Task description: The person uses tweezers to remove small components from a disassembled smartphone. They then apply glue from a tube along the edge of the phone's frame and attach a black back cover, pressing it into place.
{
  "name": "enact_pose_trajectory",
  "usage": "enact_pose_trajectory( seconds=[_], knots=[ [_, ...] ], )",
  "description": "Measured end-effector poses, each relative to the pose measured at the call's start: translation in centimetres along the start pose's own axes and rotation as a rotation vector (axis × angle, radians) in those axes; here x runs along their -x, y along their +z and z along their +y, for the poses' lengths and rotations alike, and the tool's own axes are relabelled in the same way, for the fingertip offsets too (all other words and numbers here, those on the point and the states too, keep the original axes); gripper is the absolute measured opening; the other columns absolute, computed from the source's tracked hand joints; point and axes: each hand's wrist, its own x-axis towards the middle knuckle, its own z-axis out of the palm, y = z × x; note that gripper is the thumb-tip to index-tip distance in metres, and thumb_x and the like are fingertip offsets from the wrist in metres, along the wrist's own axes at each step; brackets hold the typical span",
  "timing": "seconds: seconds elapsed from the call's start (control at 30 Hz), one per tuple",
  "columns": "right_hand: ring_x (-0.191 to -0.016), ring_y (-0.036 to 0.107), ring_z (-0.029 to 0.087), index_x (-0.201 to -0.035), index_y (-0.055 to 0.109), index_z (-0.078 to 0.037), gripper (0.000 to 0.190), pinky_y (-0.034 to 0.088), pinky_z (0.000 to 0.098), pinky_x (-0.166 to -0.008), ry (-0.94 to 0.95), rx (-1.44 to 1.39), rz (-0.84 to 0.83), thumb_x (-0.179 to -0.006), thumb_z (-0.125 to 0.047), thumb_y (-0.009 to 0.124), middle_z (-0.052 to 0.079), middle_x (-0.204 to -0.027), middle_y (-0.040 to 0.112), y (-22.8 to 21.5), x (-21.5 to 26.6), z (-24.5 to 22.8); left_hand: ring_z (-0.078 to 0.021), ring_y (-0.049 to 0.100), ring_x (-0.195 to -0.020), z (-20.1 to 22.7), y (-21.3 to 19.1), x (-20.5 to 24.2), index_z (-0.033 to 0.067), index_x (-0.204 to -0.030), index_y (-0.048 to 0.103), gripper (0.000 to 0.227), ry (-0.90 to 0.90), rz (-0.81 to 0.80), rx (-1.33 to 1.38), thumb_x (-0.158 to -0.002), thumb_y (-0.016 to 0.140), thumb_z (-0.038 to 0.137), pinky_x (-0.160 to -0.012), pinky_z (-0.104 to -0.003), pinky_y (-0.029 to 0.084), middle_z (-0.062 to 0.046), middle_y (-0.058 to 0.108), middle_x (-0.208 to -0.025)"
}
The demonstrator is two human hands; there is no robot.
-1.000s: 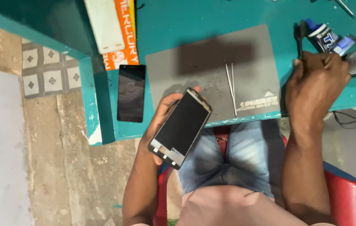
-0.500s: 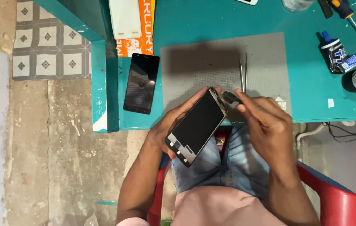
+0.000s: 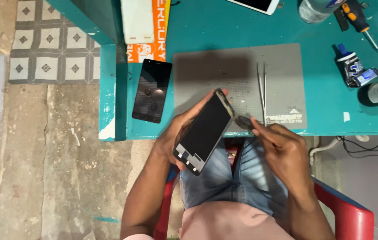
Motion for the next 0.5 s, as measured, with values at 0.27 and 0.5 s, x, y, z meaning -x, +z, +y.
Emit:
enact_pose_trajectory(
  seconds=[0.27,0.5],
  knots=[
    [-0.072,0.066,0.013,-0.134,0.070,-0.011,0.045,0.052,0.0264,-0.065,-0.063,-0.130,0.015,-0.094,0.011,0.067,0.010,-0.086,0.071,1.7,-3.5,-1.5,-0.0270,0.033,-0.155,0.2,0.9,-0.3,-0.0076,-0.165,0.010,0.159,-0.072,-0.008,0.050,-0.052,0.102,0.056,-0.132,-0.037,0.025,-0.025,0.025,-0.170],
    [-0.073,0.072,0.015,-0.128,0.072,-0.013,0.046,0.056,0.0295,-0.062,-0.012,0.001,-0.043,-0.089,0.010,0.066,0.009,-0.092,0.076,1.7,-0.4,-0.6,-0.0243,0.028,-0.160,0.7,0.0,-0.1,-0.0089,-0.167,0.014,0.156,0.054,-0.001,-0.050,-0.054,0.095,0.064,-0.135,-0.032,0.022,-0.022,0.021,-0.177]
  ],
)
